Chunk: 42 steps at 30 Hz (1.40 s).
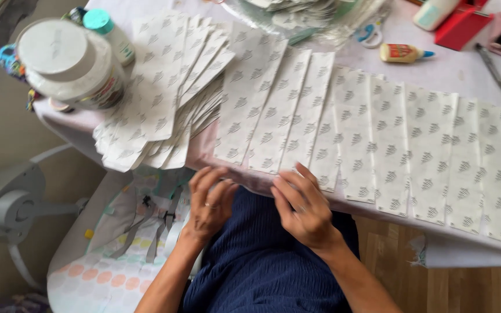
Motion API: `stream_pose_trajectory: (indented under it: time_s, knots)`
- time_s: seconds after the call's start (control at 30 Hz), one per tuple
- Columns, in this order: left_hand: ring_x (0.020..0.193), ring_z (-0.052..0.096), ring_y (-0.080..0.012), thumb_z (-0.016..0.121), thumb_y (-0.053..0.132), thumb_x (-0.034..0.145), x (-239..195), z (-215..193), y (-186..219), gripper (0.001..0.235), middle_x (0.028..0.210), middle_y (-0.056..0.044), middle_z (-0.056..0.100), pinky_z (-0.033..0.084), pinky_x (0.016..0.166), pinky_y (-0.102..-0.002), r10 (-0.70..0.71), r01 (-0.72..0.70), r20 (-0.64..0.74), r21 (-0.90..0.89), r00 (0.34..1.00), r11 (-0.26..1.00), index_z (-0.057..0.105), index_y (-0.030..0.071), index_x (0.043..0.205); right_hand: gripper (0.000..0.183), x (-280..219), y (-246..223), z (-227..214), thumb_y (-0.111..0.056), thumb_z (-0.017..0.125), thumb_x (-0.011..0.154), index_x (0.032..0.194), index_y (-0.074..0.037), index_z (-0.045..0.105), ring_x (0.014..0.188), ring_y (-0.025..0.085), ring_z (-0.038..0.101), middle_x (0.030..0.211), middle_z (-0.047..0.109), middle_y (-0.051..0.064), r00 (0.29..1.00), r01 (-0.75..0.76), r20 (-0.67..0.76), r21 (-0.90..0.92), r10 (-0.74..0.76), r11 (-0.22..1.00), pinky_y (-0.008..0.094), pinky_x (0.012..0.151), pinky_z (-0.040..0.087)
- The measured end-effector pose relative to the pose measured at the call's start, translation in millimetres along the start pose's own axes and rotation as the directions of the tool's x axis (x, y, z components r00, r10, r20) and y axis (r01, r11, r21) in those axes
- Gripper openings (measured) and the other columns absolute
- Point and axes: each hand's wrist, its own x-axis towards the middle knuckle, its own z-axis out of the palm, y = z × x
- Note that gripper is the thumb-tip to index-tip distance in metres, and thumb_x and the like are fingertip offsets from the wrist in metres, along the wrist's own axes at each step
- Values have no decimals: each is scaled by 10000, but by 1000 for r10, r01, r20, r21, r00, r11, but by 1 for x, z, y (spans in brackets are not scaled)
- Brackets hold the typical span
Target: The person folds and aligns multiple patterned paper pouches on a table, then applies glue along the edges to seal them. The pouches are handled one at a time and arranged in a row.
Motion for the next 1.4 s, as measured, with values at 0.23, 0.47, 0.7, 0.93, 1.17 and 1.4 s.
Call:
stream_pose_trajectory:
  time_s: [0.23,0.47,0.7,0.93,1.17,1.4]
  knots:
    - [1166,660,-374,740,117,1007,9,4,-9,367,1335,-211,584,562,1045,-461,-61,75,179,-74,982,994,512,37,1284,201,-38,1,-24,62,730,943,1143,58,715,1075,279,712,1173,704,181,960,12,281,-5,-10,1000,508,1094,524]
    - [1257,648,-333,840,201,986,5,15,-7,359,1347,-229,571,501,1140,-508,91,-84,212,-38,973,996,628,73,1246,189,-43,15,-6,54,773,978,1164,47,744,1027,298,731,1183,712,201,958,102,281,-131,-61,986,517,1212,391]
    - [1159,651,-277,515,73,1119,4,5,-40,305,1379,-159,528,526,1100,-420,214,-177,269,-153,939,972,677,134,1370,410,-66,30,-6,165,664,999,1177,-125,893,1096,393,662,1237,646,209,968,163,239,-347,-81,924,561,1311,100]
    - [1096,667,-352,418,62,1137,23,-17,-63,319,1294,-210,572,543,1058,-522,277,-178,377,-278,884,944,601,50,1397,222,-81,48,-34,-191,1057,1000,1114,-347,949,1339,474,526,1291,669,154,952,154,305,-420,-21,894,669,1254,-47]
    - [1096,681,-420,493,4,1098,42,-27,-60,258,1308,-235,582,547,950,-515,291,-171,414,-304,863,937,563,-69,1336,159,-77,54,-58,-120,1046,980,1018,-233,942,1157,473,654,1105,723,128,975,142,218,-431,-50,891,704,1253,31]
    - [722,702,-272,814,39,880,61,-14,-39,27,936,-88,770,588,662,-356,-68,145,237,-324,969,935,806,55,860,68,-46,47,-61,-177,892,912,890,-167,829,785,247,519,796,645,10,984,107,171,-409,-39,906,561,1047,384]
